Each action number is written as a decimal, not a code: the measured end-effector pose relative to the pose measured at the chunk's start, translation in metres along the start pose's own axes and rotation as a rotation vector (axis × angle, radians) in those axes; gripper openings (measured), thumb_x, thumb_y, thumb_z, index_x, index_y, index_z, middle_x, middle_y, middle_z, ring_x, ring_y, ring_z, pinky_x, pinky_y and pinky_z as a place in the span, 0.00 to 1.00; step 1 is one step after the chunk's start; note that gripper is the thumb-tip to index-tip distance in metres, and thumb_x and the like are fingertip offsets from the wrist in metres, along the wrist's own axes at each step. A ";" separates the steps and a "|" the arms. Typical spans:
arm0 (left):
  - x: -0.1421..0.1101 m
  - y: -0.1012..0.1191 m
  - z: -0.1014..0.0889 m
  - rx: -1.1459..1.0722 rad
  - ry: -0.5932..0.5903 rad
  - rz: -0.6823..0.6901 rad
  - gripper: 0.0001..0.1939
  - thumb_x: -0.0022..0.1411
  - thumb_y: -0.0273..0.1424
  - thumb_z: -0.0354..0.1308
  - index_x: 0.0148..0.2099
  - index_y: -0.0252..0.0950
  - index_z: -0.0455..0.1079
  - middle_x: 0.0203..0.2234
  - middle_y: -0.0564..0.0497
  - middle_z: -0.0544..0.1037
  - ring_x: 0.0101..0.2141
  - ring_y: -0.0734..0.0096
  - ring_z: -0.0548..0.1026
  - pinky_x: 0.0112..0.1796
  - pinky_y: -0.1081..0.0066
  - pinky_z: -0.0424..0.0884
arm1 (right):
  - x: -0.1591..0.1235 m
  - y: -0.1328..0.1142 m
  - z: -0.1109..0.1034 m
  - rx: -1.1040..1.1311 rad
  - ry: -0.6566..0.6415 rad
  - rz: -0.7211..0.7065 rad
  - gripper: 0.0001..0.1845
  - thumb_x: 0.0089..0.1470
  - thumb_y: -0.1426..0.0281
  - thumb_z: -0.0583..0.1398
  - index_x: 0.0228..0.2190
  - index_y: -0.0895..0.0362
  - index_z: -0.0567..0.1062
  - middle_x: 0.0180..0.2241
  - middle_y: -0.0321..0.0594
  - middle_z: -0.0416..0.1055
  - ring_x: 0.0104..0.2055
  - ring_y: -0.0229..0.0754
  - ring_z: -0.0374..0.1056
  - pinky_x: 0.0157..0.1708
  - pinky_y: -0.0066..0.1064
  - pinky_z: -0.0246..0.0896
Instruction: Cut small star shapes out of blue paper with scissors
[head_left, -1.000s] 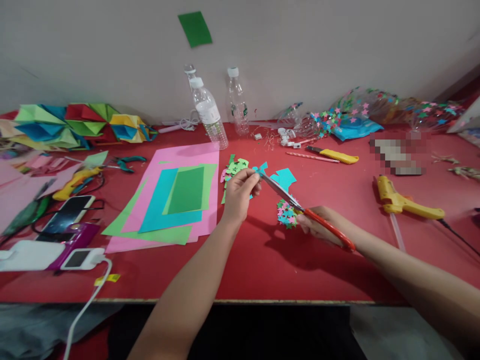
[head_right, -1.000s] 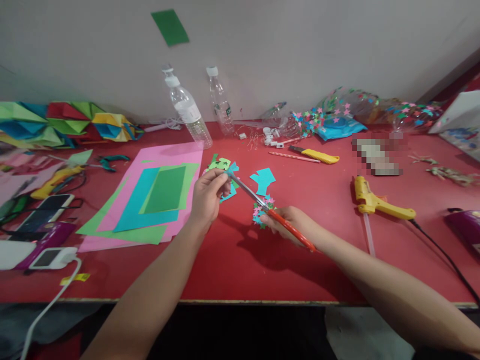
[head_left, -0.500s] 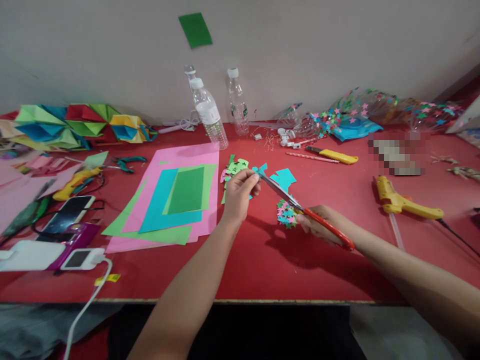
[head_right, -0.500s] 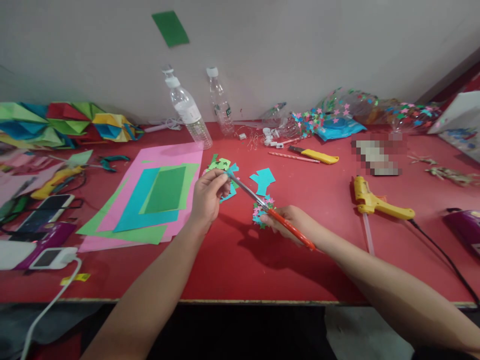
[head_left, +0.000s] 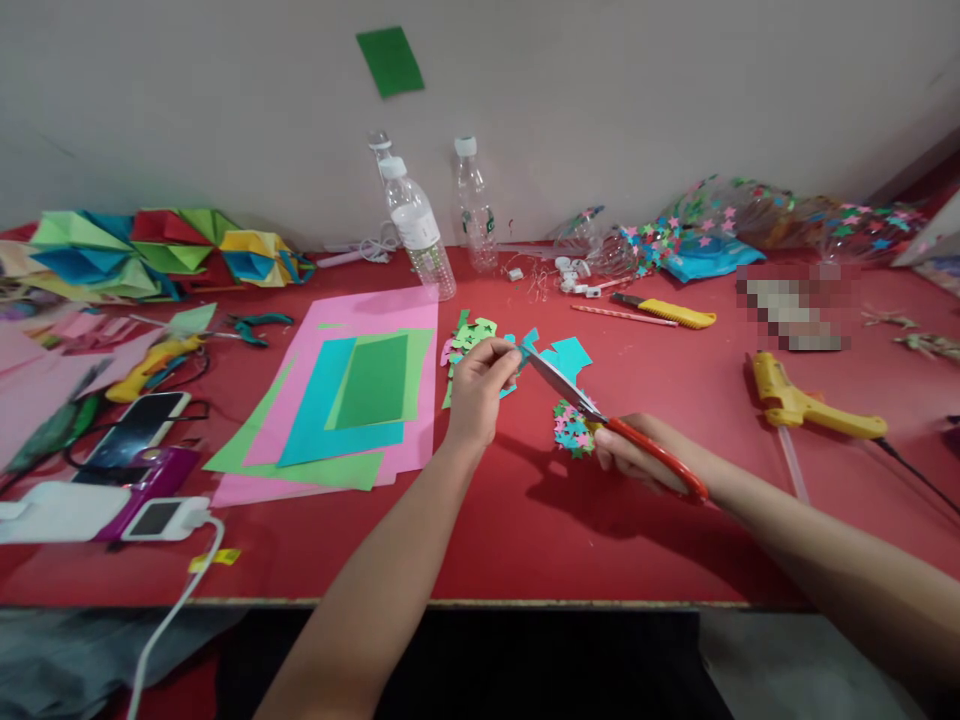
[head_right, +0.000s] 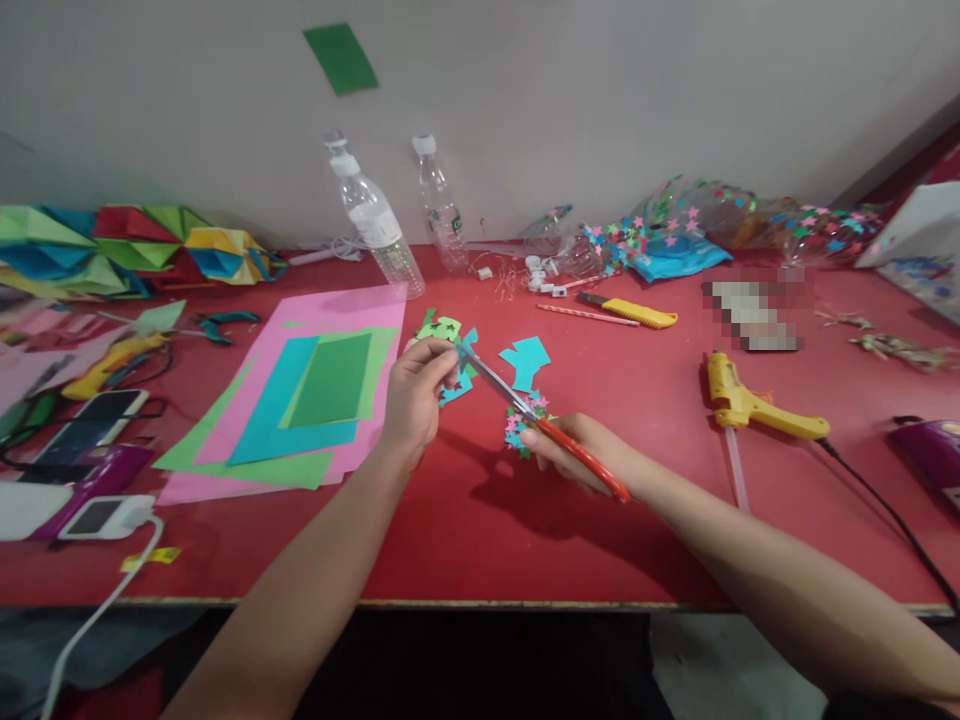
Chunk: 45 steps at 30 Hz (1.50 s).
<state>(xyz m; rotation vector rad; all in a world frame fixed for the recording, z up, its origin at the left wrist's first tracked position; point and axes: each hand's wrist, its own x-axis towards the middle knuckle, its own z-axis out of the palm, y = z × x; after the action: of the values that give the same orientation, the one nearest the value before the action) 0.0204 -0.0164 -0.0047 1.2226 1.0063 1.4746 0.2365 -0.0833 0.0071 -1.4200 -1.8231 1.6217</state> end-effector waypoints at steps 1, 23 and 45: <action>0.000 -0.001 0.000 0.026 0.007 0.039 0.04 0.55 0.30 0.61 0.27 0.39 0.71 0.22 0.55 0.67 0.25 0.77 0.66 0.29 0.74 0.65 | 0.000 0.000 0.000 -0.008 -0.004 -0.012 0.29 0.58 0.44 0.51 0.25 0.57 0.67 0.11 0.28 0.56 0.12 0.31 0.51 0.14 0.24 0.47; -0.005 -0.008 0.008 -0.068 0.015 0.005 0.04 0.56 0.31 0.60 0.29 0.39 0.69 0.23 0.57 0.66 0.27 0.76 0.63 0.33 0.73 0.62 | 0.001 0.000 0.012 0.098 -0.005 0.006 0.32 0.55 0.40 0.50 0.24 0.56 0.66 0.09 0.26 0.55 0.10 0.31 0.52 0.13 0.24 0.49; -0.005 -0.011 0.008 -0.164 -0.061 -0.031 0.05 0.56 0.29 0.61 0.28 0.38 0.69 0.24 0.56 0.67 0.29 0.77 0.64 0.36 0.74 0.62 | -0.001 -0.003 0.015 0.123 0.048 0.082 0.30 0.53 0.40 0.53 0.23 0.55 0.64 0.10 0.26 0.53 0.10 0.30 0.49 0.11 0.24 0.46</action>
<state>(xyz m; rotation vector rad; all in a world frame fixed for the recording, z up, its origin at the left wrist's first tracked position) 0.0300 -0.0189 -0.0156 1.1228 0.8428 1.4574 0.2236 -0.0922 0.0058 -1.4837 -1.6292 1.6925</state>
